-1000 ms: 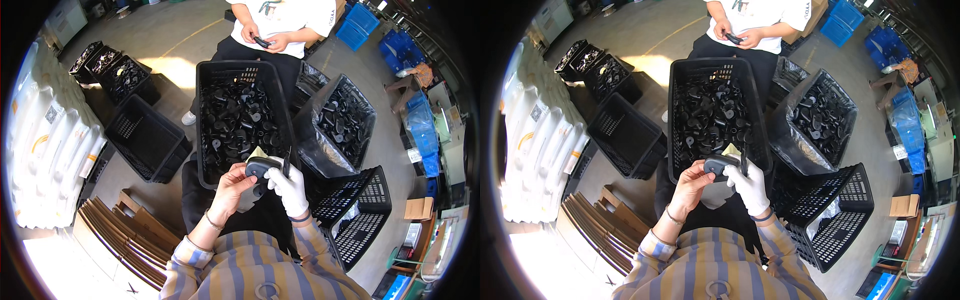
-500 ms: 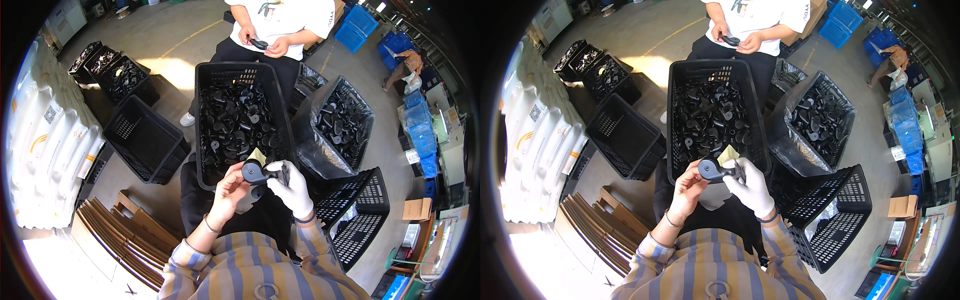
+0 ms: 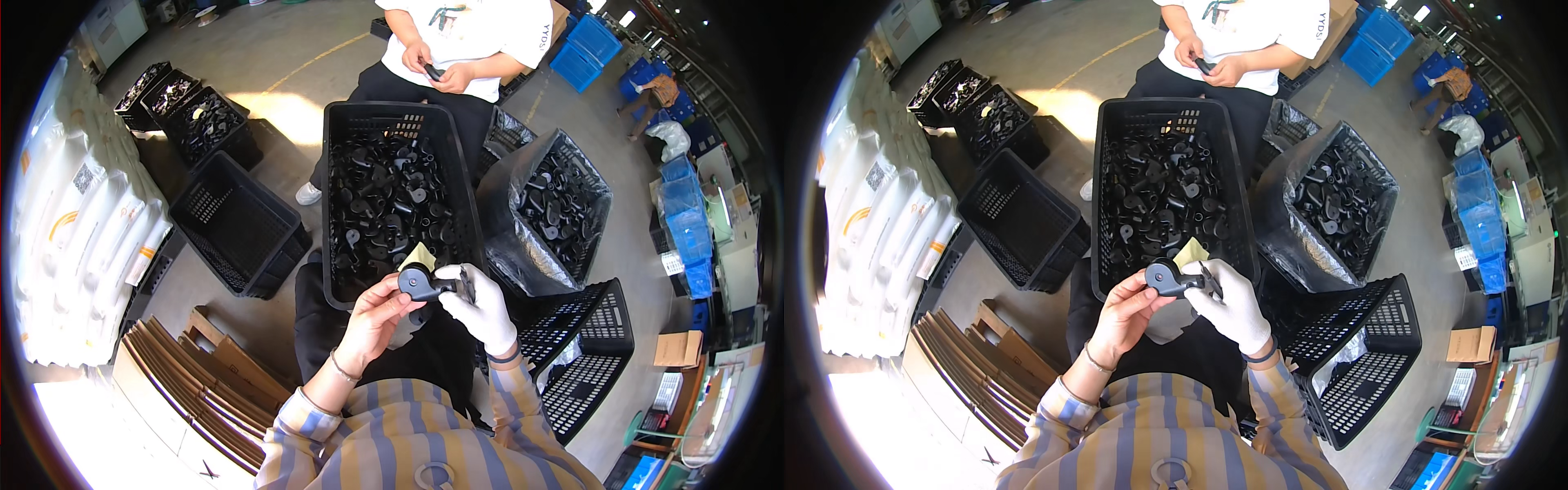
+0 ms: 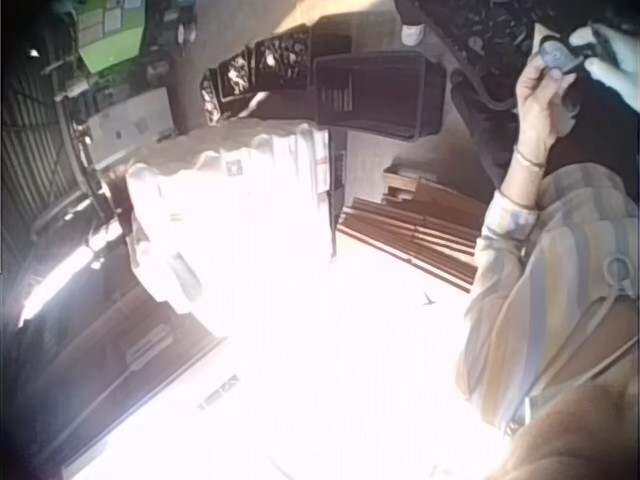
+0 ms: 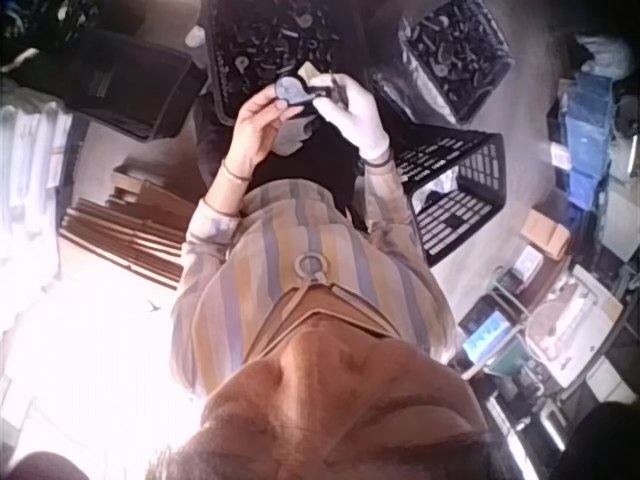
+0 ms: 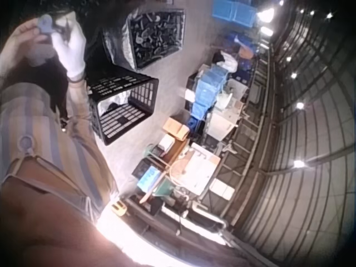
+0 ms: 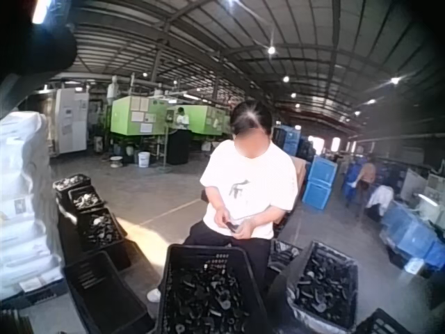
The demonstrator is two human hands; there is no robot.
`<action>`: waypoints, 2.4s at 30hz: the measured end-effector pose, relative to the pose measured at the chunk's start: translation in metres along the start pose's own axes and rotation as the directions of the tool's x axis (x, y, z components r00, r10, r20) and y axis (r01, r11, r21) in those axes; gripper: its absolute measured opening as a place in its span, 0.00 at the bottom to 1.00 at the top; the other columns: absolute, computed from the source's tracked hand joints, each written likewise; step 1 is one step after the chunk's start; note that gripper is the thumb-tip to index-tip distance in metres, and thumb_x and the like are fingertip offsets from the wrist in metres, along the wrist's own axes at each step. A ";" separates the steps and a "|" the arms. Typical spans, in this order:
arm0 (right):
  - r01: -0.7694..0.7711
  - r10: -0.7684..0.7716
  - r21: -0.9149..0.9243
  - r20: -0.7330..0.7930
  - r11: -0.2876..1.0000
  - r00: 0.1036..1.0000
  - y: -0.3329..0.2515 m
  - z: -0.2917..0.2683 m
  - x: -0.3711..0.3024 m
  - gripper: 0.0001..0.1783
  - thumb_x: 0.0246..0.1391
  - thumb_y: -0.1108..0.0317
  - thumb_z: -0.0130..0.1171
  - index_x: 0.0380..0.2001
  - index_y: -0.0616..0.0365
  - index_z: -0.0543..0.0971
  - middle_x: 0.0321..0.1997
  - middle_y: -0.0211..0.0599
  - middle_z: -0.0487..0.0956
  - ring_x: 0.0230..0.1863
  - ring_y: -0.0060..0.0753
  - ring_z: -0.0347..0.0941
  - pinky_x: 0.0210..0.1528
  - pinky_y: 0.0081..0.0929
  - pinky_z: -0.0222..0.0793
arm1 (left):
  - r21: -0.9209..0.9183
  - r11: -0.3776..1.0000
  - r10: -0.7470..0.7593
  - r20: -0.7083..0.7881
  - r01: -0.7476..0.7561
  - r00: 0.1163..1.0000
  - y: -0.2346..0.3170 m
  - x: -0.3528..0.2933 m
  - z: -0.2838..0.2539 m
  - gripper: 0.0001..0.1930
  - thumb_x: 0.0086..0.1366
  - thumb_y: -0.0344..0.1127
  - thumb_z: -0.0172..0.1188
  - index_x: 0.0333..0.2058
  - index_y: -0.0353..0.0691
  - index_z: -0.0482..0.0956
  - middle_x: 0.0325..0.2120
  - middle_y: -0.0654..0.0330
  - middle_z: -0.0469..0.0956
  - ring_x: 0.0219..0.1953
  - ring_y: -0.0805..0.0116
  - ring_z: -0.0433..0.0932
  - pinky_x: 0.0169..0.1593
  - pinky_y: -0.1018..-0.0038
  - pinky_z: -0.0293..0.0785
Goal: The person puts on a glove, picks up plastic parts from a crate one at a time, trims them using a handheld blade, and places them into a basket.
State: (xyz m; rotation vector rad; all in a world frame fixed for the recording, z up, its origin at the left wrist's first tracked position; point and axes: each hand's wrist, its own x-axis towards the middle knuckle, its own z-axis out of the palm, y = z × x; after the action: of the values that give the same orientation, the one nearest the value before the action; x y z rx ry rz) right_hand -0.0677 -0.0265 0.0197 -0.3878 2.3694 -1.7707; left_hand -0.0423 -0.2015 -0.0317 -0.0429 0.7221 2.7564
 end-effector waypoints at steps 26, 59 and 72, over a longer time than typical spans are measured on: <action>-0.286 0.429 0.415 -0.304 0.863 0.851 0.034 0.026 0.024 0.11 0.53 0.67 0.54 0.21 0.61 0.73 0.16 0.24 0.70 0.19 0.14 0.63 0.20 0.18 0.59 | 0.274 0.957 0.161 -0.219 -0.097 0.962 -0.040 0.006 0.009 0.25 0.52 0.17 0.58 0.49 0.36 0.65 0.37 0.64 0.69 0.35 0.79 0.72 0.41 0.82 0.72; 0.314 -0.364 -0.206 -0.285 0.927 0.887 0.051 0.026 0.003 0.16 0.47 0.78 0.56 0.41 0.59 0.69 0.36 0.38 0.75 0.33 0.29 0.74 0.33 0.21 0.70 | 0.066 0.998 -0.010 -0.147 0.020 0.989 -0.015 0.026 0.001 0.17 0.66 0.38 0.46 0.49 0.33 0.69 0.35 0.57 0.76 0.27 0.73 0.76 0.36 0.79 0.73; 0.111 -0.101 0.020 -0.278 0.994 0.955 0.046 0.016 0.001 0.10 0.50 0.78 0.52 0.38 0.63 0.73 0.44 0.41 0.73 0.42 0.27 0.70 0.43 0.21 0.65 | 0.071 0.997 0.003 -0.144 0.007 0.990 -0.020 0.023 -0.009 0.16 0.61 0.25 0.50 0.49 0.36 0.69 0.45 0.60 0.73 0.44 0.73 0.73 0.49 0.75 0.68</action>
State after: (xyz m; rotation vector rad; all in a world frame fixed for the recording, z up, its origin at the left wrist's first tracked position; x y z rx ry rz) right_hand -0.0693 -0.0295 -0.0286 -0.2835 2.5401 -2.0325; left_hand -0.0592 -0.1832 -0.0510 -0.2299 0.8566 2.7446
